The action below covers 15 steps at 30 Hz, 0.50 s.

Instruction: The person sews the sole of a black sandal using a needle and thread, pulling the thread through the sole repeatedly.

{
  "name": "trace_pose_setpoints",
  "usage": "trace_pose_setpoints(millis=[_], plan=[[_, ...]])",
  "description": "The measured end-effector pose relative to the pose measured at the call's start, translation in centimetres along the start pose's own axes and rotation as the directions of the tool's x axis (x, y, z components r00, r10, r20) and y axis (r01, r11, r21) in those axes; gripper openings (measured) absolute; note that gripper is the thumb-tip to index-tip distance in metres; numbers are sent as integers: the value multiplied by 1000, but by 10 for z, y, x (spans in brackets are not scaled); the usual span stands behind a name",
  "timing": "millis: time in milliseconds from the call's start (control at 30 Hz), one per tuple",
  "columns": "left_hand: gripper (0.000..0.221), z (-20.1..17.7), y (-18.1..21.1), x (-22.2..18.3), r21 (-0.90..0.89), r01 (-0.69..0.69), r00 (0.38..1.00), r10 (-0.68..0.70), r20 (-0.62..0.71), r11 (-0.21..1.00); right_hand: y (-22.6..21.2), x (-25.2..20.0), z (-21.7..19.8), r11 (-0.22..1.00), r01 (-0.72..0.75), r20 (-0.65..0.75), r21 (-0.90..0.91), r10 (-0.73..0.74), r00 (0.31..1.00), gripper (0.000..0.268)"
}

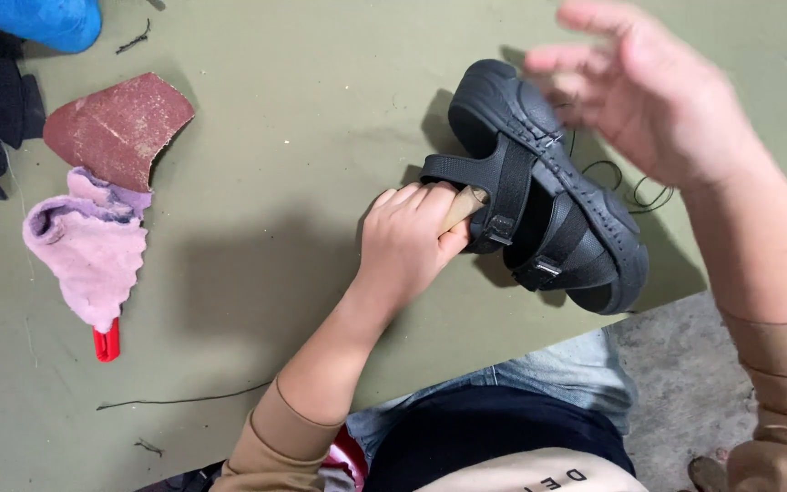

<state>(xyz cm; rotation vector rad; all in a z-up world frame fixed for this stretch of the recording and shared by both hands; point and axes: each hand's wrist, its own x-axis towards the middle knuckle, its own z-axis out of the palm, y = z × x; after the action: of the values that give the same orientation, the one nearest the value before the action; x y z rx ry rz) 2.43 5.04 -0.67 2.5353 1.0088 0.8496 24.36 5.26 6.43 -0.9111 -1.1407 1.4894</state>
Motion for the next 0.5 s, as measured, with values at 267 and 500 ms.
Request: trace_pose_setpoints(millis=[267,500], plan=[[18,-4,1,1,-42,-13,999,12,-30,999,-17,-40,-88,694,-378,-183,-613,341,922,12],[17,1,-1,-1,-38,4,1000,-4,-3,999,-3,-28,-70,826,-81,-32,-557,76,997,42]])
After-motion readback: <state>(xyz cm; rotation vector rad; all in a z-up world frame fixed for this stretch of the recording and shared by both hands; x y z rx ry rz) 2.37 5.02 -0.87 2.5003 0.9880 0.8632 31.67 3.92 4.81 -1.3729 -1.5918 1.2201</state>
